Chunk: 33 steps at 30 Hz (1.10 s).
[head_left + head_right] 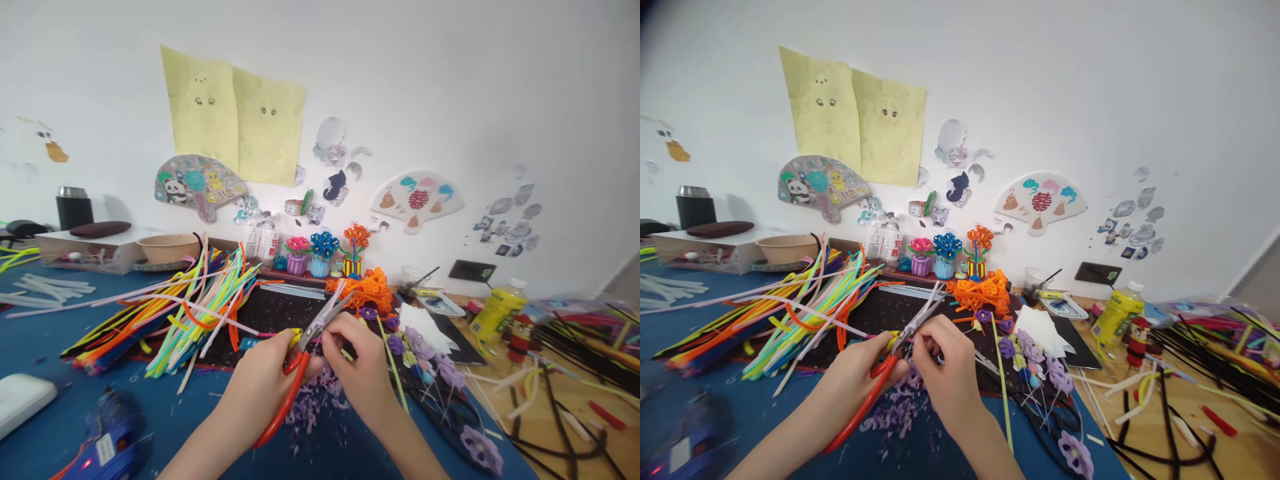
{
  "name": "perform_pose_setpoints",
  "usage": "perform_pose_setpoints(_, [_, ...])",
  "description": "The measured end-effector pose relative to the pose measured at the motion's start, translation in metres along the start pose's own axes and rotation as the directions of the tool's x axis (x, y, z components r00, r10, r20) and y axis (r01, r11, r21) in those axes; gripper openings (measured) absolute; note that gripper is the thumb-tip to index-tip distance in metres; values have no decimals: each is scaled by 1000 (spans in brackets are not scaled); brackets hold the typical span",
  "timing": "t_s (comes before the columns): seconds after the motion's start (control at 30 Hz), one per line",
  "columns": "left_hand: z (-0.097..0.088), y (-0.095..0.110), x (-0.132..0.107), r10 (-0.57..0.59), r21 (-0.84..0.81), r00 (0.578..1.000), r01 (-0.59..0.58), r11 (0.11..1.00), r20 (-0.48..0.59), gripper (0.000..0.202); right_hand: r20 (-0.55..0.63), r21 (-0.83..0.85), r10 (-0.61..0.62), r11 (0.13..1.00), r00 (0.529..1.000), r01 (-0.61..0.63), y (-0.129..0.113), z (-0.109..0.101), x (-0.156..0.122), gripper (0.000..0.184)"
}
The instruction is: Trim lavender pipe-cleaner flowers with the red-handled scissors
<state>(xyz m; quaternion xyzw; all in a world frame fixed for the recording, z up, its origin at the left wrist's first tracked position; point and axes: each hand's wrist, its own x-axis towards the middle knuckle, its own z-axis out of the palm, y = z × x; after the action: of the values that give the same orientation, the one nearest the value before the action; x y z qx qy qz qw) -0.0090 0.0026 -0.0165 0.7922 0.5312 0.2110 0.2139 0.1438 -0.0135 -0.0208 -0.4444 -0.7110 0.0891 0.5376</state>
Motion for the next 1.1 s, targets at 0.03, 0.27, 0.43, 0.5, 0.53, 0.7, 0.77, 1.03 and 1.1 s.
perform_pose_setpoints(0.03, [0,0,0,11,-6,1000,-10,1000,13,23,0,2,0,1000,1000,0,0,0,0,20])
perform_pose_setpoints(0.27, [0,-2,-1,12,47,1000,-12,999,-6,24,-94,7,84,996,992,-83,3,-5,2,17])
perform_pose_setpoints(0.43, [1,0,0,18,49,1000,-18,999,-5,26,-77,-1,85,996,993,-85,3,-6,3,19])
perform_pose_setpoints(0.5, [1,1,0,9,55,1000,-8,998,-8,26,-68,-8,74,997,995,-75,2,-6,3,20])
perform_pose_setpoints(0.53, [1,2,0,2,64,1000,-1,998,-8,26,-69,-8,74,997,995,-75,2,-6,2,20])
perform_pose_setpoints(0.7, [0,3,-2,-12,110,1000,11,994,10,25,-82,-5,87,996,993,-88,1,-6,2,20])
perform_pose_setpoints(0.77, [0,3,-2,-14,99,1000,12,995,19,21,-83,0,86,996,993,-86,1,-6,2,20])
perform_pose_setpoints(1.03, [4,0,-4,2,83,1000,0,997,-23,13,-70,43,70,997,995,-67,1,-7,3,18])
perform_pose_setpoints(1.1, [4,1,-4,9,80,1000,-6,997,-28,15,-47,52,64,997,997,-62,0,-6,2,17])
